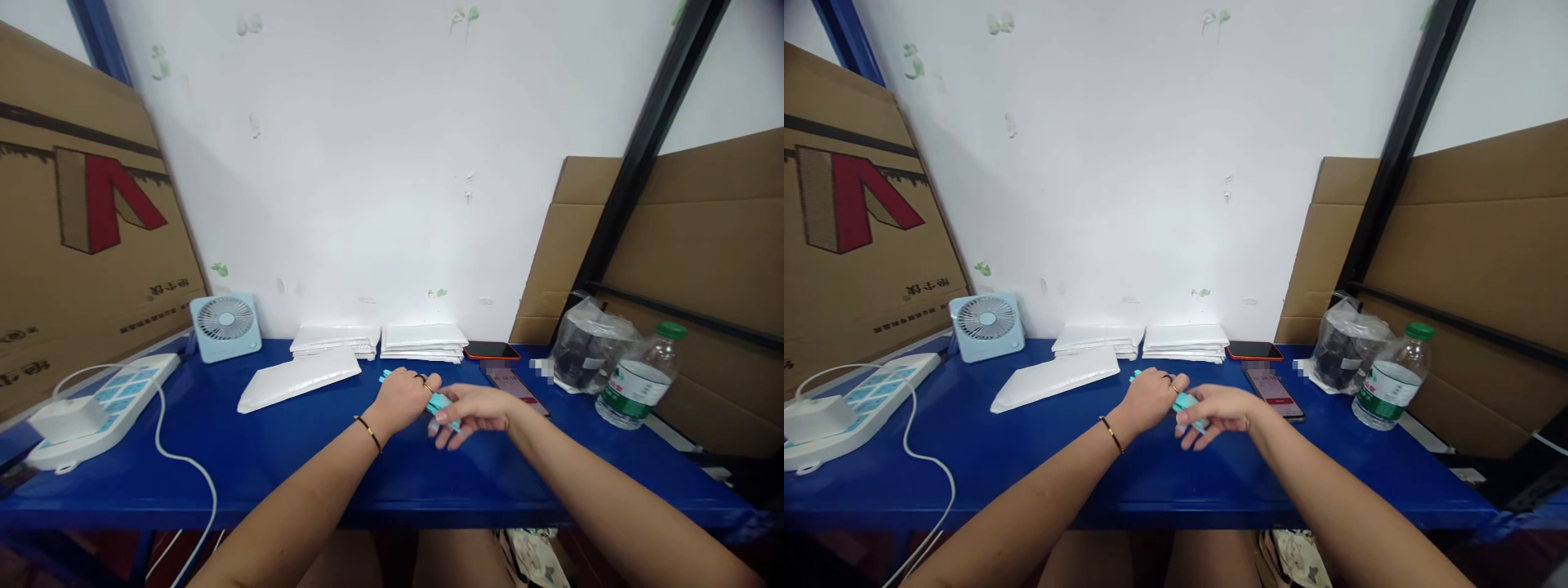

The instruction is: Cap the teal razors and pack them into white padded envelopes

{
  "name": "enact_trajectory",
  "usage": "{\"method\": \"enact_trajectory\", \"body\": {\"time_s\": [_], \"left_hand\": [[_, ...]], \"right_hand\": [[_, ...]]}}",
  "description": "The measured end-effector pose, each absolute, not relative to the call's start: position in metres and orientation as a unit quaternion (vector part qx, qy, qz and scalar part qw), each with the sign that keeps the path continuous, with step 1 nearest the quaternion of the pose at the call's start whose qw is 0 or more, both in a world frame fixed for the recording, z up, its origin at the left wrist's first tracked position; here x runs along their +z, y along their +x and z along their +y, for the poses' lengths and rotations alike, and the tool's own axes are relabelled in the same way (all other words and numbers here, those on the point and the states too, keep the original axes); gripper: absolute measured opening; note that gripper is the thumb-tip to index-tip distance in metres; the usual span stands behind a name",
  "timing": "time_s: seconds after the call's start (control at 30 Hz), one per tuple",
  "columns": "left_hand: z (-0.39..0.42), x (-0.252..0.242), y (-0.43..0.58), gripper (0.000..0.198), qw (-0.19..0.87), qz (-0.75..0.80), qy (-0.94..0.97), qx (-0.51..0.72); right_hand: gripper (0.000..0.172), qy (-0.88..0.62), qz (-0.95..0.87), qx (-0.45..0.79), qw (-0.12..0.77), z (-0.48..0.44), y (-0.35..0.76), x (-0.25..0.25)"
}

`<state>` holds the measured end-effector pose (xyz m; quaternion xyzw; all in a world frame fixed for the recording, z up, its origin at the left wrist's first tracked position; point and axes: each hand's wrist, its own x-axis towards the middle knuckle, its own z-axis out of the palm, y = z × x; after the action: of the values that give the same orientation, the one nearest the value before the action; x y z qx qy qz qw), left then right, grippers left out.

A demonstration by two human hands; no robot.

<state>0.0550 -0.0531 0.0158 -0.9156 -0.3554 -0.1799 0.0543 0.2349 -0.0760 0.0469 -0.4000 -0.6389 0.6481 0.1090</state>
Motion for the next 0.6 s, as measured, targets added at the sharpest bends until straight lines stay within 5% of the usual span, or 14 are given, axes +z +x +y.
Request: {"method": "enact_trajectory", "body": {"time_s": [0.1, 0.27, 0.37, 0.43, 0.6], "left_hand": [[-0.067, 0.021, 0.063, 0.019, 0.132, -0.298, -0.936, -0.136], [-0.072, 0.025, 0.066, 0.014, 0.095, -0.396, -0.91, -0.084], [-0.068, 0.029, 0.065, 0.022, 0.07, -0.435, -0.896, -0.055], [-0.068, 0.03, 0.064, 0.016, 0.075, -0.427, -0.899, -0.059], [-0.076, 0.027, 0.061, 0.023, 0.142, -0.235, -0.954, -0.122]], "right_hand": [[0.028, -0.416, -0.645, 0.637, 0.068, -0.082, 0.232, 0.019], [0.01, -0.552, -0.819, 0.115, 0.107, -0.087, 0.223, 0.008], [0.02, -0.564, -0.818, -0.023, 0.109, -0.091, 0.222, 0.016], [0.02, -0.571, -0.808, 0.091, 0.114, -0.092, 0.226, 0.021], [0.038, -0.349, -0.584, 0.731, 0.059, -0.095, 0.23, 0.012]]}}
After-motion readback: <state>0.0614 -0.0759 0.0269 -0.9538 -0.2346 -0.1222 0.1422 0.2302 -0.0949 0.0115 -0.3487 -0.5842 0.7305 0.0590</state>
